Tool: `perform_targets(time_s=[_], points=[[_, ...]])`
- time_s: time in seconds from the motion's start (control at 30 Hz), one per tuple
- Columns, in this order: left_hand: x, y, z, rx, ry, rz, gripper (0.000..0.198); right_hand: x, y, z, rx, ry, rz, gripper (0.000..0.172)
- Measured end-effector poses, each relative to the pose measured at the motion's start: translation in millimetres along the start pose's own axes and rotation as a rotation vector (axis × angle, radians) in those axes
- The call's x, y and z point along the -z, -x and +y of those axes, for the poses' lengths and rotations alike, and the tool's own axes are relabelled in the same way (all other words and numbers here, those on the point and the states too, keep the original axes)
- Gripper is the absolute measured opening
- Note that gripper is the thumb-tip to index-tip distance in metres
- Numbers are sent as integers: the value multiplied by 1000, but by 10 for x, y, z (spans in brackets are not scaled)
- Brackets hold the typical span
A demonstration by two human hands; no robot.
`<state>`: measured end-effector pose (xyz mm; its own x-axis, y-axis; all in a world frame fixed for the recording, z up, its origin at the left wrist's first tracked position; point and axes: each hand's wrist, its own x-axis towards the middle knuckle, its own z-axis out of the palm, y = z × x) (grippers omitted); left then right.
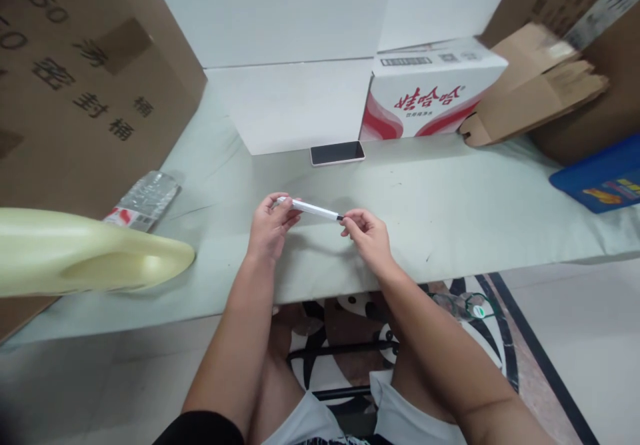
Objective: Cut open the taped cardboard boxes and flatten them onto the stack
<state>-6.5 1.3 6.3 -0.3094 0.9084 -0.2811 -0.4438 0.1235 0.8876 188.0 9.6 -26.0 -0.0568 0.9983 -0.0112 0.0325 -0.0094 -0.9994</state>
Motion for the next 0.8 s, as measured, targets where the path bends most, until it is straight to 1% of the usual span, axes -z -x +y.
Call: perform_targets(time_s=[0.13,0.3,0.47,0.63,0.8], points=[[-19,-14,1,0,13,35,41,77,-35,-3,6,-46,32,35],[-22,-32,2,-6,5,63,41,115,-50,2,-9,-130,51,28],[2,-42,6,-26,8,75,40,125,-56,8,-38,-188,44,23],[12,-31,5,-32,-5,75,47,110,-53,1,-29,-206,45,20],[2,-33,16,-38,-69,83,55,107,-49,-1,-14,-213,33,22]])
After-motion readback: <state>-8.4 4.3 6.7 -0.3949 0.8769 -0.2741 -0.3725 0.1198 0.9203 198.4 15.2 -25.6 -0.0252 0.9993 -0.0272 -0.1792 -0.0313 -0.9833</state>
